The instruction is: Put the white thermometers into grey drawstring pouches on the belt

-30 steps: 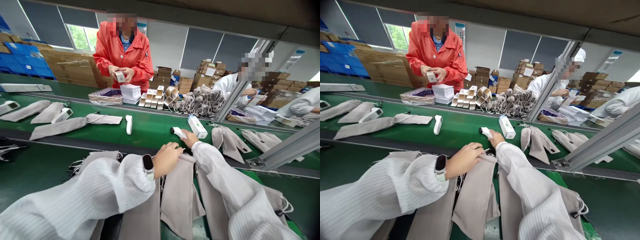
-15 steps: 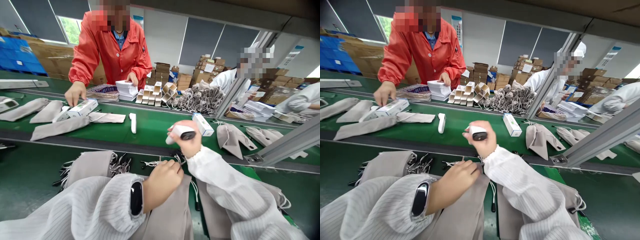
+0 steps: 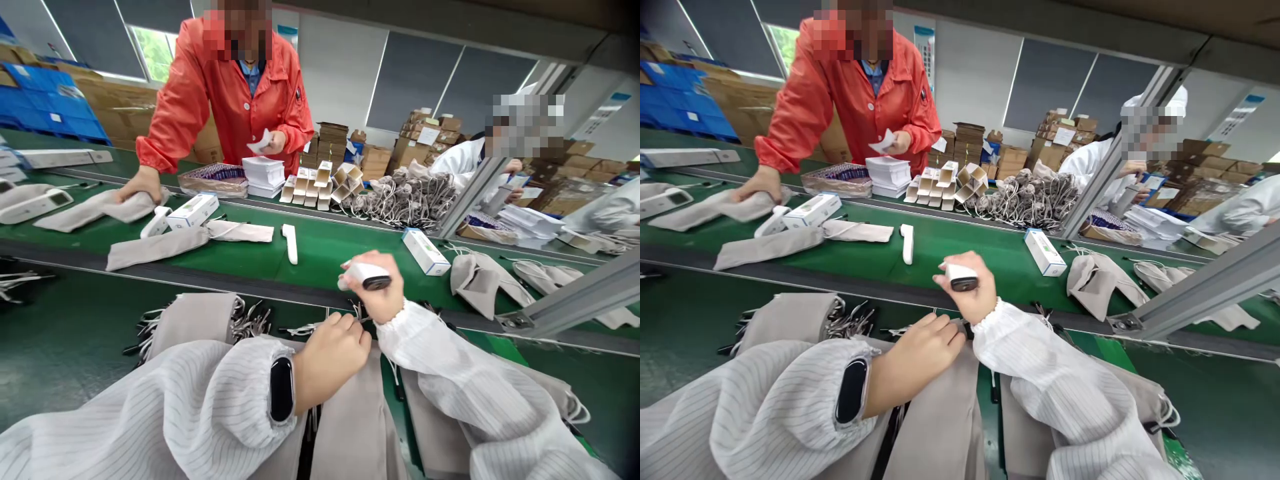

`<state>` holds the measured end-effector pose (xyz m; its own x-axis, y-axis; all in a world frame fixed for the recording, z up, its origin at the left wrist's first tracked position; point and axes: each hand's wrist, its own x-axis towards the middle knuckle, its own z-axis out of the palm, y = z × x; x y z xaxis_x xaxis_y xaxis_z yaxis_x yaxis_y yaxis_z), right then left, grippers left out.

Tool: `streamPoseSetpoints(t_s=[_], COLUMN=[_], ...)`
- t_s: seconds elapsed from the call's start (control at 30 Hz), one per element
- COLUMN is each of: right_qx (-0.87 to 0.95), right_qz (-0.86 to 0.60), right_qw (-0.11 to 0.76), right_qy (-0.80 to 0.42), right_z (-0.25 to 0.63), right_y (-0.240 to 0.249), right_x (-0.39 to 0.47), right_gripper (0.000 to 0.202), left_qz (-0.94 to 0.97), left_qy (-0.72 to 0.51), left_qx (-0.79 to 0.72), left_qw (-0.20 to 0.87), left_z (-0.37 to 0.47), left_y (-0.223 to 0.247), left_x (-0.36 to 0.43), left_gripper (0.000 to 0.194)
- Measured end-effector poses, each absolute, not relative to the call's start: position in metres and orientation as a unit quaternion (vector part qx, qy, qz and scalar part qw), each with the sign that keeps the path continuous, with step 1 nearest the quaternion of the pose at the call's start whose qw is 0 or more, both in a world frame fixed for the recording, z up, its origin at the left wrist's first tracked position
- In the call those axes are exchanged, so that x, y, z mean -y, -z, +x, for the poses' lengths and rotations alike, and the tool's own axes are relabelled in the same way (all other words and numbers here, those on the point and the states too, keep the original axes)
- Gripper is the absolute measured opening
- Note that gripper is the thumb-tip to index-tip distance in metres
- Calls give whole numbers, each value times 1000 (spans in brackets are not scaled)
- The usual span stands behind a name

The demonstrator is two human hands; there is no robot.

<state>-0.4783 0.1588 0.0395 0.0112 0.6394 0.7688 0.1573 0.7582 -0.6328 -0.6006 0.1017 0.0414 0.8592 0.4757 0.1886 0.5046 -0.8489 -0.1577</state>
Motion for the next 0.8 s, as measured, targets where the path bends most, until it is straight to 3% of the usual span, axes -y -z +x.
streamPoseSetpoints(t_s=[0.13, 0.37, 0.47, 0.63, 0.8], right_qx=[560, 443, 441, 440, 448], right_qz=[-297, -395, -399, -398, -396], right_qw=[723, 722, 725, 737, 721], right_qy=[-276, -356, -347, -324, -350], right_z=[-473, -452, -445, -441, -443], right_y=[-72, -95, -100, -109, -111], right_x=[-157, -164, -165, -161, -159], right_gripper=[33, 37, 38, 35, 33], left_qz=[-957, -959, -966, -927, -890], left_qy=[83, 8, 33, 159, 216], left_qx=[253, 276, 257, 268, 289], left_qw=[117, 70, -12, -210, -278], left_z=[-599, -601, -610, -618, -616], left_y=[-38, -39, -52, -83, -86], left_x=[-102, -109, -120, -133, -131], left_gripper=[15, 10, 9, 25, 22])
